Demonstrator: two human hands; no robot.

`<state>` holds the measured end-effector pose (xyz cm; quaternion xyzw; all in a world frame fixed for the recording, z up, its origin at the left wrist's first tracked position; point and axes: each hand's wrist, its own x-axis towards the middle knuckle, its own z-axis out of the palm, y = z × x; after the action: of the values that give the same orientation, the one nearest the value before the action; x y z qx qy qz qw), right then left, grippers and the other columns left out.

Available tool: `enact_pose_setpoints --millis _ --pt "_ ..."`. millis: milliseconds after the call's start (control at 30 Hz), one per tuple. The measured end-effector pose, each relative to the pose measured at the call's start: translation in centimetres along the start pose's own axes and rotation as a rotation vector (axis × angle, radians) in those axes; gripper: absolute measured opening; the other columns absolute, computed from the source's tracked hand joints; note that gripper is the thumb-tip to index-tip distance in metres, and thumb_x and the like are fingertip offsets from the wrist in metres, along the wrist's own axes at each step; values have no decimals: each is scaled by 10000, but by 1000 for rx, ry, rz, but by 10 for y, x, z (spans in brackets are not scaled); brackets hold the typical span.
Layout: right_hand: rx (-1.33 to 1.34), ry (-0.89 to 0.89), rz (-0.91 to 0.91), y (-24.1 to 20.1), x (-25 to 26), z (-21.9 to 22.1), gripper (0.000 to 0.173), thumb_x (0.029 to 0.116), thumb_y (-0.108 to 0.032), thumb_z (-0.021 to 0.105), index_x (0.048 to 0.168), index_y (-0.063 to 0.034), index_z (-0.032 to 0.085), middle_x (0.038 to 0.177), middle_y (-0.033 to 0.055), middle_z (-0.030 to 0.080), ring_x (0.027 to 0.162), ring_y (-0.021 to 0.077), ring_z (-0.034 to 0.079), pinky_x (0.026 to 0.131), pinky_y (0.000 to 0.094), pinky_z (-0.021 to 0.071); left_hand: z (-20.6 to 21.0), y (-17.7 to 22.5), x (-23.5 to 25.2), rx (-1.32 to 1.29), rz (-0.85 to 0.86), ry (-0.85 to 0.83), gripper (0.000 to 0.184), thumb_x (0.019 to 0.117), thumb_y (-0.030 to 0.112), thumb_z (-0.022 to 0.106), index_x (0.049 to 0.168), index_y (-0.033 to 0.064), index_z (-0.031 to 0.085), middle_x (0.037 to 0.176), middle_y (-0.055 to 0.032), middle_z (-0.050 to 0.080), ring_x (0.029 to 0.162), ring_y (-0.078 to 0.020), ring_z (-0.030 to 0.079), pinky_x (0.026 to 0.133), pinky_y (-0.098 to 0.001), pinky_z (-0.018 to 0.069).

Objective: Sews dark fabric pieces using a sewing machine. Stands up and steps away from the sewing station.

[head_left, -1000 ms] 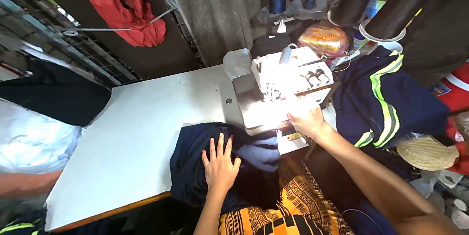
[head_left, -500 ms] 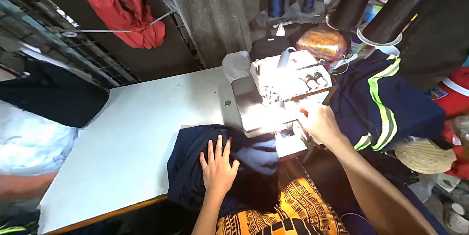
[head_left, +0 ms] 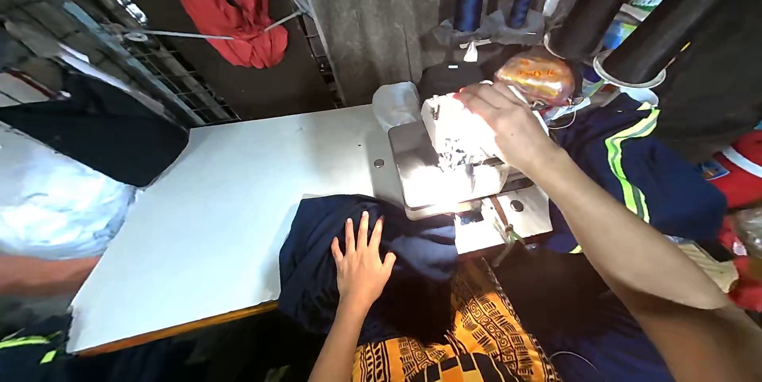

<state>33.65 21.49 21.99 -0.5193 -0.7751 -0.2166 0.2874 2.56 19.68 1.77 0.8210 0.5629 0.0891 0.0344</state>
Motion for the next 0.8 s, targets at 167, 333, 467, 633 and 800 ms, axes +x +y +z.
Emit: enact_pose_setpoints --millis 167,333,467,633,800 --pt "-32 16 -15 0 -6 -4 388 947 124 534 1271 -22 689 1274 169 677 1124 363 655 975 447 534 1 1 0 21 -3 -5 678 924 440 563 1562 243 446 1690 -71 266 1546 -420 211 1152 -731 160" --pt "7 49 94 -8 -12 -7 472 953 56 576 1403 -79 620 1401 196 601 1219 388 621 1016 504 515 2 -1 0 16 19 25 676 927 445 537 1563 237 444 1680 -89 286 1537 -437 226 1144 -742 163" --pt "203 305 328 -48 -67 -3 224 956 -76 627 1150 -2 709 1170 187 646 1031 240 653 869 345 568 -5 -3 -1 -52 14 -59 707 930 450 567 1586 248 399 1696 -94 238 1555 -434 163 1161 -742 98" --pt "307 -268 832 -83 -150 70 359 970 -391 653 1058 -68 783 1082 194 717 1092 399 651 956 624 483 -16 -34 2 -545 28 28 781 914 501 646 1549 94 440 1590 -169 424 1494 -371 349 1185 -637 252" --pt "388 -549 1001 -88 -143 102 467 941 -481 673 1136 -62 749 1278 228 622 1386 488 383 1092 737 229 -42 -47 12 -749 -172 269 486 992 190 608 1453 56 540 1461 -229 530 1309 -346 550 998 -492 506"
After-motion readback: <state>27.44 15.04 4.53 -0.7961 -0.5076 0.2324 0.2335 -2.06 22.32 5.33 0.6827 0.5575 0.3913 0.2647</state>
